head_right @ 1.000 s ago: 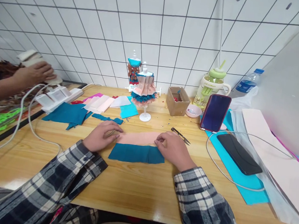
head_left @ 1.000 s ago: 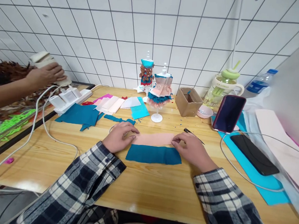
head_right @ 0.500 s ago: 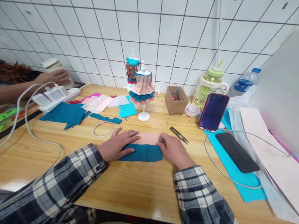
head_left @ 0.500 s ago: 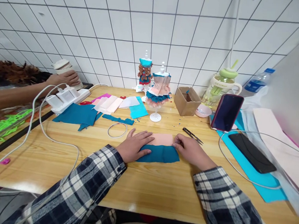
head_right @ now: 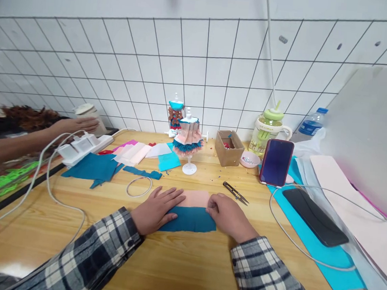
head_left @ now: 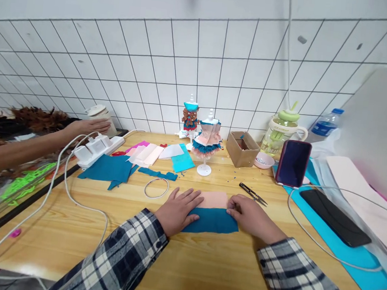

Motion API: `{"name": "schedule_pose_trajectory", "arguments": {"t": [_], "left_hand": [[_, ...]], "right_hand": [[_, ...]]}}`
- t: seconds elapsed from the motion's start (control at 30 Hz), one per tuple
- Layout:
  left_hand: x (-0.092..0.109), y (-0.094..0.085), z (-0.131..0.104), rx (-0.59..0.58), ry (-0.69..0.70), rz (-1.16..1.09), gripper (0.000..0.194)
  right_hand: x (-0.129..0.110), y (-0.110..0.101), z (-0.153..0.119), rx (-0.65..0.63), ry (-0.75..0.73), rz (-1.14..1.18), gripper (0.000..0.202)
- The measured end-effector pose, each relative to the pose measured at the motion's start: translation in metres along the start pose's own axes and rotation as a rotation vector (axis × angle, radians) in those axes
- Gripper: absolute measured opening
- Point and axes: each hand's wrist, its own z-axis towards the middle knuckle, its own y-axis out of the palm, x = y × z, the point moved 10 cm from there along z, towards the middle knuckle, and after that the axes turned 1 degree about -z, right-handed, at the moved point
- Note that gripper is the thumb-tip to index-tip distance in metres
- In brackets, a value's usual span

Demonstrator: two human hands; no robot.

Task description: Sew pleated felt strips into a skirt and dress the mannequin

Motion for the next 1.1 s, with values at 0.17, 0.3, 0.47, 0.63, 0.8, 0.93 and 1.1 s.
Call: {"name": "schedule_pose_trajectory", "arguments": {"t": [0.17, 0.3, 0.47, 0.63, 0.8, 0.93, 1.1], "left_hand": [[-0.001, -0.001, 0.001, -0.008, 0.006, -0.016, 0.051], [-0.001, -0.004, 0.003, 0.026, 0.025, -0.031, 0.049], [-0.002, -0.007, 0.004, 0.047, 0.023, -0.006, 0.049], [-0.001, -0.007, 0.004, 0.046, 0.023, 0.019, 0.050], [0.002, -0.008, 0.003, 0.063, 0.059, 0.022, 0.045], [0.001, -0.007, 0.003, 0.070, 0.063, 0.011, 0.042], [-0.004, -0.011, 0.003, 0.090, 0.081, -0.010, 0.038]], "right_hand": [[-0.002, -0.009, 0.001, 0.061, 0.013, 0.055, 0.008], [0.006, -0.012, 0.003, 0.103, 0.063, 0.054, 0.007], [0.003, -0.010, 0.005, 0.100, 0.070, 0.001, 0.006], [0.002, -0.009, 0.005, 0.110, 0.072, -0.039, 0.004], [-0.002, -0.006, 0.007, 0.089, -0.006, -0.042, 0.027], [-0.008, -0.004, 0.006, 0.064, -0.056, -0.108, 0.024], [-0.004, -0.005, 0.005, 0.046, 0.028, -0.113, 0.021]]}}
